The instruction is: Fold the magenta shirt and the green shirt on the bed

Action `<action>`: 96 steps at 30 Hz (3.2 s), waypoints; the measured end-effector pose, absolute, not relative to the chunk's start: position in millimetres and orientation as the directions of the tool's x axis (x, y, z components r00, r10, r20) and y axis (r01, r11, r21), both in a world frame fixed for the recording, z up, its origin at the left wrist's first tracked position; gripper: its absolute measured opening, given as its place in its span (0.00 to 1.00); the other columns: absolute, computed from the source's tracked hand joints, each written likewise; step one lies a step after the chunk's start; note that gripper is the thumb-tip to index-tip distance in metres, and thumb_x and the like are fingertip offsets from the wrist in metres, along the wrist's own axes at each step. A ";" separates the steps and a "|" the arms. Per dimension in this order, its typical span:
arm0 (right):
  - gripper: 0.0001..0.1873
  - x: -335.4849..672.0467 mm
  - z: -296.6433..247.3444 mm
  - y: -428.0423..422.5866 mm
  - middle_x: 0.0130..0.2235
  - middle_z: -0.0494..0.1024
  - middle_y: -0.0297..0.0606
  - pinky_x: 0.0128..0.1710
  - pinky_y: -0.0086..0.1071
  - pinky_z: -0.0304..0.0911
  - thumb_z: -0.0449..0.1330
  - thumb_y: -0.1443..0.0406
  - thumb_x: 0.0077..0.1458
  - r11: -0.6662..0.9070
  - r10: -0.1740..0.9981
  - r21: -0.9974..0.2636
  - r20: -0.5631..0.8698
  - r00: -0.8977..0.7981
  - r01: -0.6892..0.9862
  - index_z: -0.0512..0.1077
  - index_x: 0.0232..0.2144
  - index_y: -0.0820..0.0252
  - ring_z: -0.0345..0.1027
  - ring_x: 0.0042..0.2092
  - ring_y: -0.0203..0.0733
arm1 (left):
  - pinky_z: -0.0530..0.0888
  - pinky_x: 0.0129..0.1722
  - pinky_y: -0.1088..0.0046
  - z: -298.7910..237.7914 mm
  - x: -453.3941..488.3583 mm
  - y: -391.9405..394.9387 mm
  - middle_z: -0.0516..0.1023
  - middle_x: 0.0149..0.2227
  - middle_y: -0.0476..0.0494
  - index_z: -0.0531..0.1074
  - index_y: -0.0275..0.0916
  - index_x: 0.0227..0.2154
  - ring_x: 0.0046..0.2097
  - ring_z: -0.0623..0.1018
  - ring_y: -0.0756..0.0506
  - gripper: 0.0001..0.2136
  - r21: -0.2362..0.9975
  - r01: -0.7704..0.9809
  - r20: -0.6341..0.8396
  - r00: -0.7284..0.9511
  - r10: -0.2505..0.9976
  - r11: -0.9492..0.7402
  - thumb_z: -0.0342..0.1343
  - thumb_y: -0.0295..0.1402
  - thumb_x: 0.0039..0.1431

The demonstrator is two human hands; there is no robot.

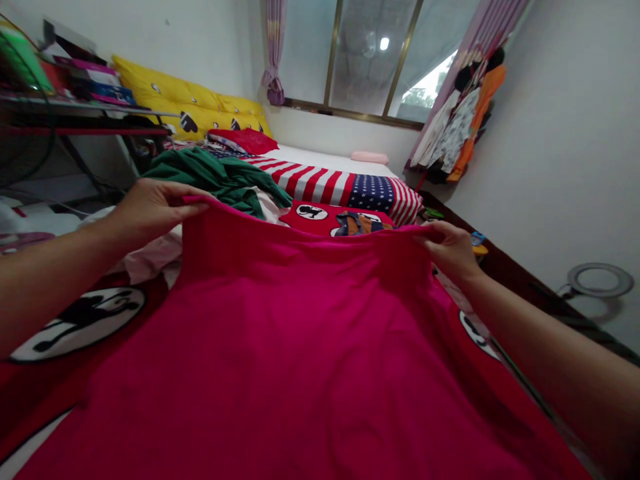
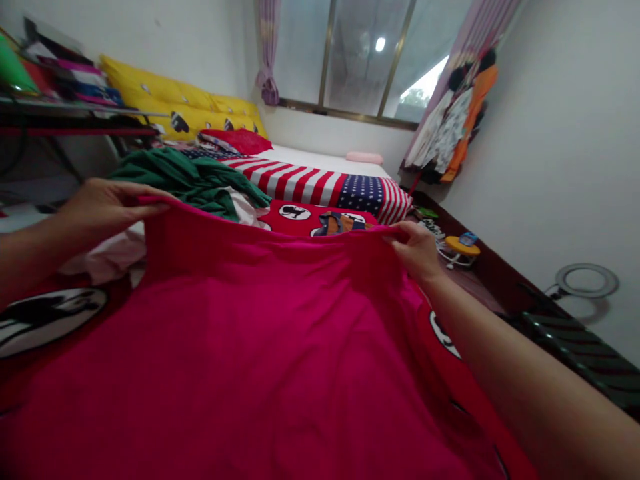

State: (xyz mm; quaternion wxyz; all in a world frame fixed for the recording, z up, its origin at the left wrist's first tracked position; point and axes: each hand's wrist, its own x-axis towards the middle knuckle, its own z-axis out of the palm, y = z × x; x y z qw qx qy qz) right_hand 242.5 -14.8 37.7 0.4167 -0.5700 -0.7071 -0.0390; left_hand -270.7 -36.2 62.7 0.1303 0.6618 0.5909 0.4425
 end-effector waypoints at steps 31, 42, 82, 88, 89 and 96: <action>0.14 222.3 -14.7 -159.3 0.34 0.77 0.39 0.37 0.34 0.63 0.52 0.58 0.61 0.386 0.900 -0.291 0.329 -0.287 0.875 0.73 0.30 0.57 0.70 0.36 0.42 | 0.70 0.45 0.70 26.1 -208.9 -123.8 0.78 0.42 0.42 0.77 0.39 0.41 0.43 0.76 0.44 0.13 0.163 0.786 0.138 0.580 0.803 -0.596 0.49 0.38 0.64; 0.19 213.2 -9.4 -126.0 0.25 0.75 0.36 0.27 0.30 0.55 0.53 0.55 0.60 0.302 0.945 -0.303 0.220 -0.242 0.904 0.72 0.23 0.59 0.66 0.27 0.38 | 0.52 0.63 0.46 -47.0 -139.7 -104.2 0.45 0.70 0.39 0.55 0.53 0.64 0.69 0.49 0.32 0.27 0.189 0.757 0.131 0.612 0.780 -0.625 0.45 0.51 0.64; 0.26 146.1 -69.7 -34.7 0.64 0.62 0.45 0.63 0.46 0.53 0.44 0.56 0.65 0.485 0.848 -0.075 0.281 -0.448 0.871 0.65 0.60 0.58 0.54 0.65 0.49 | 0.71 0.39 0.72 9.8 -278.4 -143.8 0.78 0.34 0.45 0.79 0.43 0.29 0.38 0.77 0.45 0.13 0.027 0.897 0.092 0.438 0.894 -0.442 0.49 0.25 0.50; 0.26 143.4 -64.4 -39.0 0.66 0.60 0.44 0.63 0.48 0.52 0.44 0.56 0.66 0.454 0.872 -0.083 0.247 -0.423 0.887 0.63 0.61 0.57 0.50 0.67 0.49 | 0.70 0.52 0.67 -5.5 -223.7 -102.1 0.78 0.48 0.38 0.76 0.34 0.47 0.50 0.76 0.41 0.19 0.215 0.889 0.296 0.336 0.894 -0.405 0.45 0.32 0.57; 0.26 143.2 -63.1 -40.1 0.66 0.59 0.44 0.63 0.48 0.52 0.44 0.56 0.66 0.453 0.874 -0.088 0.241 -0.423 0.887 0.63 0.61 0.56 0.49 0.67 0.49 | 0.68 0.55 0.65 -14.2 -217.8 -95.1 0.75 0.52 0.34 0.73 0.31 0.51 0.53 0.74 0.40 0.22 0.228 0.898 0.279 0.310 0.909 -0.376 0.44 0.36 0.60; 0.25 143.7 -63.1 -43.5 0.63 0.64 0.46 0.63 0.48 0.52 0.51 0.54 0.63 0.455 0.880 -0.323 0.303 -0.365 0.830 0.67 0.58 0.58 0.54 0.65 0.50 | 0.56 0.64 0.56 -65.3 -218.5 -74.1 0.54 0.66 0.28 0.52 0.25 0.65 0.66 0.58 0.34 0.36 0.071 0.983 0.138 0.157 0.978 -0.168 0.37 0.50 0.63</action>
